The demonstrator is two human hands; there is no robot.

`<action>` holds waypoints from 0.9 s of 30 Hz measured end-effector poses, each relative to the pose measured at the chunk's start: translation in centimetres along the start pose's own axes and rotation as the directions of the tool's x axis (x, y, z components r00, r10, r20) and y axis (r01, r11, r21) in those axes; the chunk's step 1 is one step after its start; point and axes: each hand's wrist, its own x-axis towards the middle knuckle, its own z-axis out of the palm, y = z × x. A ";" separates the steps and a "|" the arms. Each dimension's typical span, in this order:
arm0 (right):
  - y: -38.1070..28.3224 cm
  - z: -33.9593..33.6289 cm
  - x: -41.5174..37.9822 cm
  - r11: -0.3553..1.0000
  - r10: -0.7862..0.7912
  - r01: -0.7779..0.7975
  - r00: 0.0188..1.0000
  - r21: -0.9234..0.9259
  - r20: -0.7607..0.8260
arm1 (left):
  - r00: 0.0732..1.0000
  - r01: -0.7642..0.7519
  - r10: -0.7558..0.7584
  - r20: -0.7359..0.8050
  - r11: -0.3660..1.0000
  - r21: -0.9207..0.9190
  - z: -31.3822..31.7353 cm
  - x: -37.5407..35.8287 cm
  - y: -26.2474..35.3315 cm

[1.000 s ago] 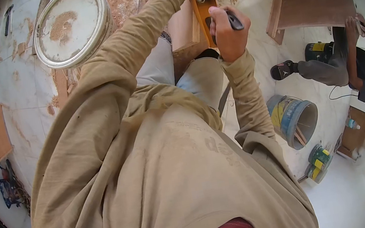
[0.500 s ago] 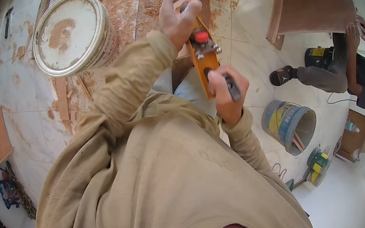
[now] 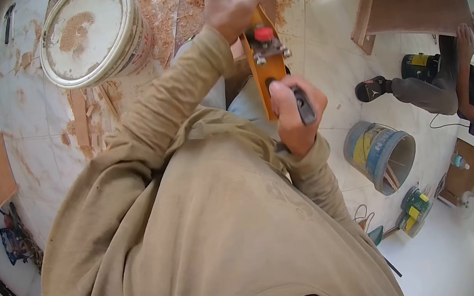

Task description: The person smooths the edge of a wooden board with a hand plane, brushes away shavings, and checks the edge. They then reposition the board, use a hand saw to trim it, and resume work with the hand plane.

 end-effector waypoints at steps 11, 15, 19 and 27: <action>0.6 0.2 2.9 0.998 -0.037 0.036 0.999 -0.056 -0.012 | 0.998 0.014 -0.029 0.052 0.961 0.276 -0.8 5.7 -2.2; -0.2 -0.8 -2.7 0.973 -0.208 0.210 0.978 -0.093 0.030 | 0.997 -0.077 0.072 0.040 0.988 0.135 -1.6 -2.6 -2.7; 0.4 0.0 2.0 0.999 -0.044 0.045 0.998 0.030 -0.035 | 0.998 -0.062 0.061 0.018 0.997 0.048 0.9 3.8 -1.1; 1.0 -0.4 -0.1 0.981 -0.187 0.184 0.981 -0.066 -0.047 | 1.000 -0.003 0.004 0.024 1.000 -0.016 0.7 -0.2 -0.5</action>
